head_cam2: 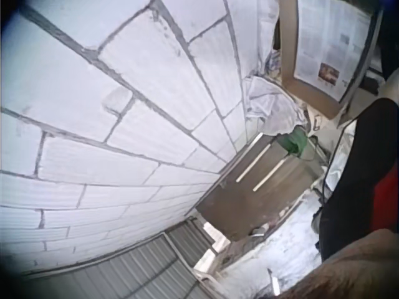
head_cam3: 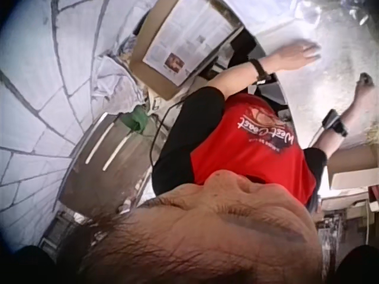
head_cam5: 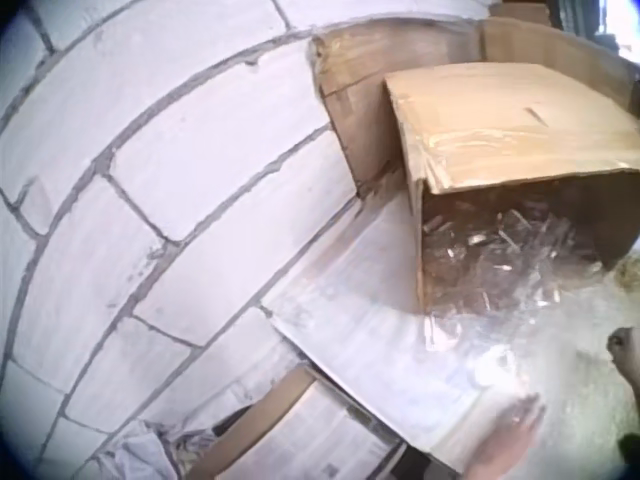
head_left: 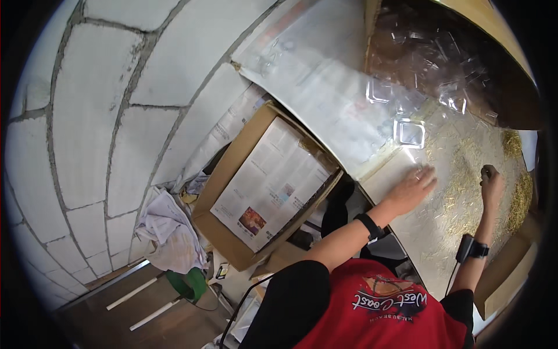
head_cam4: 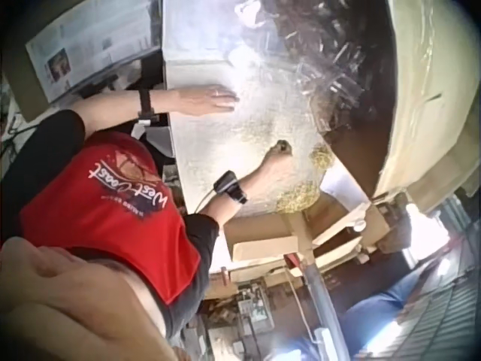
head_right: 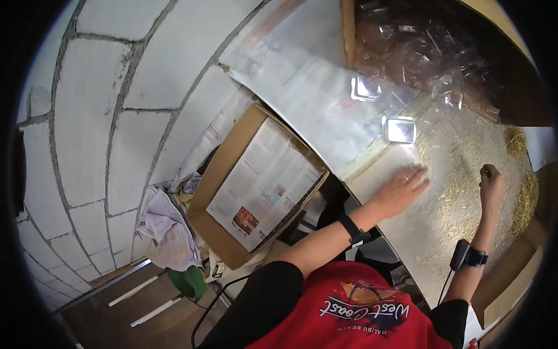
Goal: The person scoops loose yellow noodles from a large cardboard box onto a table, then portions them into small clear plastic containers using a scoop. The person places each filled container into a cardboard box below the table.
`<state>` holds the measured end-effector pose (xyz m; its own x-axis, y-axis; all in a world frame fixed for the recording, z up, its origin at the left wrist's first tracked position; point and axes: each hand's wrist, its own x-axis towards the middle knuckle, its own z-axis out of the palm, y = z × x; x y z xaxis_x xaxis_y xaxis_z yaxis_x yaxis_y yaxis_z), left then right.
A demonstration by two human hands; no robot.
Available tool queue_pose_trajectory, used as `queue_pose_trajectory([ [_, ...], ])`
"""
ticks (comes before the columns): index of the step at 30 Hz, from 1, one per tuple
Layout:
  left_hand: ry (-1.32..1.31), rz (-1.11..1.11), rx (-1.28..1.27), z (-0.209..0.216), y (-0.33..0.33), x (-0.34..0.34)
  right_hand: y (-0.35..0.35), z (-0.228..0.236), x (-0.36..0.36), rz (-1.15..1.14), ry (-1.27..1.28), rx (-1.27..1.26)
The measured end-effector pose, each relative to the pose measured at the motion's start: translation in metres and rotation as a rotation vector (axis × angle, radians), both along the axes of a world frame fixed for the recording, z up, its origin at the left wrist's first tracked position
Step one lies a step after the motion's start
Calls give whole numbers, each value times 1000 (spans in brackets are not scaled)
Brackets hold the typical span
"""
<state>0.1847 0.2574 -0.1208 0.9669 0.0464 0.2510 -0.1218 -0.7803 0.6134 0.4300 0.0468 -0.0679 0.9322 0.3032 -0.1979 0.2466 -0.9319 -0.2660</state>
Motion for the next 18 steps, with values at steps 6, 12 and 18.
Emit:
queue_pose_trajectory([
  [6, -255, -17, -292, 40, 35, -74, 55, 36, -29, -153, 287, 796],
  [12, 126, 818, -602, -10, 172, -198, 4, -8, -14, -117, 411, 657],
  [18, 441, 732, -333, -106, 214, -243, 11, -21, -56, -53, 189, 446],
])
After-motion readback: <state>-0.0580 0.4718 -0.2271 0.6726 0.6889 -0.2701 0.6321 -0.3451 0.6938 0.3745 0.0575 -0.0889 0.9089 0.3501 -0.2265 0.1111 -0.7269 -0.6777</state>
